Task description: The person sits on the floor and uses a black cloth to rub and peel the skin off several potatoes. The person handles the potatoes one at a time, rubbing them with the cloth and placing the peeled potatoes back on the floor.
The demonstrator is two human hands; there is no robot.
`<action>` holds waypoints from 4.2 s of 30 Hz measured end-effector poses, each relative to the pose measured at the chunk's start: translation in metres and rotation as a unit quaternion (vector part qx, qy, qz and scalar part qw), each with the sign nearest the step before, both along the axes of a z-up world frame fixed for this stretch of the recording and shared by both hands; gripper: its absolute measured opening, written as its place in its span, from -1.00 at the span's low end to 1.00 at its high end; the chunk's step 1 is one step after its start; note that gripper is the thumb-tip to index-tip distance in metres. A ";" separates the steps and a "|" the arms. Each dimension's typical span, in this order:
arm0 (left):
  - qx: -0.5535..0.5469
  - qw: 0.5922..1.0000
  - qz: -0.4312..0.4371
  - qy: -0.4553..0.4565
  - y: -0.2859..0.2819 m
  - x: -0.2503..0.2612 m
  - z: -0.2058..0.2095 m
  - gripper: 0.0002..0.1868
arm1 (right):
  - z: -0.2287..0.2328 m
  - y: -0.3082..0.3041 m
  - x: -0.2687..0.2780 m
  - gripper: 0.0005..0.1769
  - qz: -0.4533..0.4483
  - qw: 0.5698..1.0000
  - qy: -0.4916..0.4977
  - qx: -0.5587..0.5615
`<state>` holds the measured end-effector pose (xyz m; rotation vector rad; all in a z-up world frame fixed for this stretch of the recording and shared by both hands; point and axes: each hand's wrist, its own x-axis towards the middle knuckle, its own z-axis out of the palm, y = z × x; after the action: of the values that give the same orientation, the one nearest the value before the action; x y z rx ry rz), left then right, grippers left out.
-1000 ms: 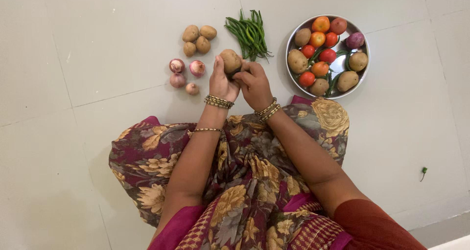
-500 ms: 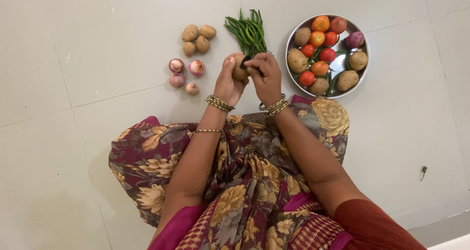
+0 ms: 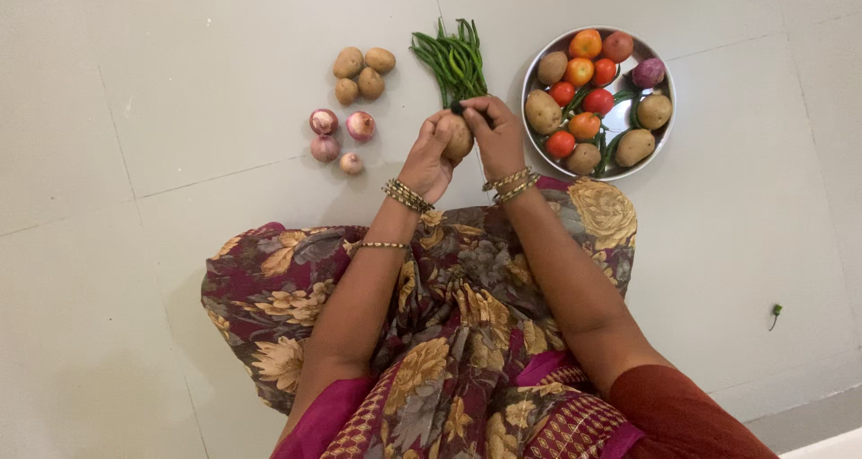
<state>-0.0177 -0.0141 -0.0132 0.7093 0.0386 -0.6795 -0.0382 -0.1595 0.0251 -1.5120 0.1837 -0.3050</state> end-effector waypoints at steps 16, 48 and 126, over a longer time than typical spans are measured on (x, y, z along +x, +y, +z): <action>0.055 0.997 0.040 -0.033 0.040 -0.083 0.083 -0.46 | 0.103 0.027 -0.112 -0.78 0.050 0.975 -0.025 -0.216; 0.138 0.965 0.034 -0.218 0.100 -0.268 0.283 -0.43 | 0.268 0.052 -0.274 -0.82 0.105 0.917 -0.179 -0.341; 0.118 0.993 -0.008 0.006 -0.011 0.030 0.017 -0.45 | 0.010 0.000 0.022 -0.82 0.025 0.997 -0.011 -0.067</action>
<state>0.0125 -0.0250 0.0035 0.9324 0.1257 -0.7015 -0.0163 -0.1597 0.0356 -1.6421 0.1082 -0.2987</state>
